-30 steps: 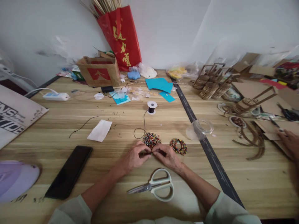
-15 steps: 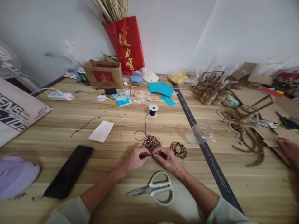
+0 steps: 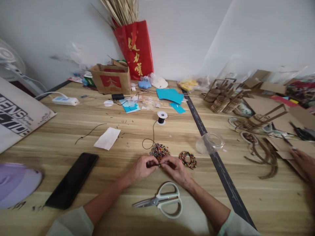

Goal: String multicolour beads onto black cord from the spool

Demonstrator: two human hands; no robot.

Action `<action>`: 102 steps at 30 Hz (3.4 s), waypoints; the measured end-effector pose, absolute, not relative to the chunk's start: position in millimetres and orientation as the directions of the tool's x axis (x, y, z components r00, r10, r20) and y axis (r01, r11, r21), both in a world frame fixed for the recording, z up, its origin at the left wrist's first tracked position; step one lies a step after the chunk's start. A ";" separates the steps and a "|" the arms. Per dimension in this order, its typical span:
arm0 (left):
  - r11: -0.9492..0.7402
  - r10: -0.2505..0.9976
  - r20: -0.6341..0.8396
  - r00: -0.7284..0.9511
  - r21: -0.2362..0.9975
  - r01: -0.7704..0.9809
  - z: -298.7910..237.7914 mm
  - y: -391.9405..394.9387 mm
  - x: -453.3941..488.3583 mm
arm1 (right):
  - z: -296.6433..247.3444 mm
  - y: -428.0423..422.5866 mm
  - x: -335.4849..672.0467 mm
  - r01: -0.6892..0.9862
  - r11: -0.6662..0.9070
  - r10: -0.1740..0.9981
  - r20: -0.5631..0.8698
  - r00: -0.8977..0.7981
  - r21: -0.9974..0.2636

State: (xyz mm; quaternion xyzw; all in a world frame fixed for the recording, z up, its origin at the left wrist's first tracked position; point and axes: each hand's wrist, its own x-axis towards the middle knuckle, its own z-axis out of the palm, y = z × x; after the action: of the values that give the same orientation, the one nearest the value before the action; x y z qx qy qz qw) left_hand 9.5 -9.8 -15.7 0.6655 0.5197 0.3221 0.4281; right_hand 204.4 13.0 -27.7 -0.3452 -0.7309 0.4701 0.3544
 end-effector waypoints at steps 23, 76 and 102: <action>0.235 0.909 -0.219 0.354 0.972 -0.003 -10.8 -6.9 5.3 | -18.7 8.4 200.7 0.130 0.481 0.785 0.360 -0.504 -0.867; 0.311 0.892 -0.283 0.354 0.950 -0.023 12.7 -11.9 7.8 | -20.5 4.0 206.1 0.190 0.683 0.686 0.529 -0.499 -0.705; 0.218 0.933 -0.190 0.306 0.974 -0.060 2.7 -13.2 12.2 | -21.0 0.0 195.2 0.061 0.431 0.821 0.363 -0.440 -0.900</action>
State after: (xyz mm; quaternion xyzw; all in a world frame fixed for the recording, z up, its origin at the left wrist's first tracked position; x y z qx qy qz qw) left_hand 12.2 -13.2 2.7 0.4913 0.4443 0.3868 0.6416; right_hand 195.2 0.0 -21.0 -0.3037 -0.7265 0.4384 0.4333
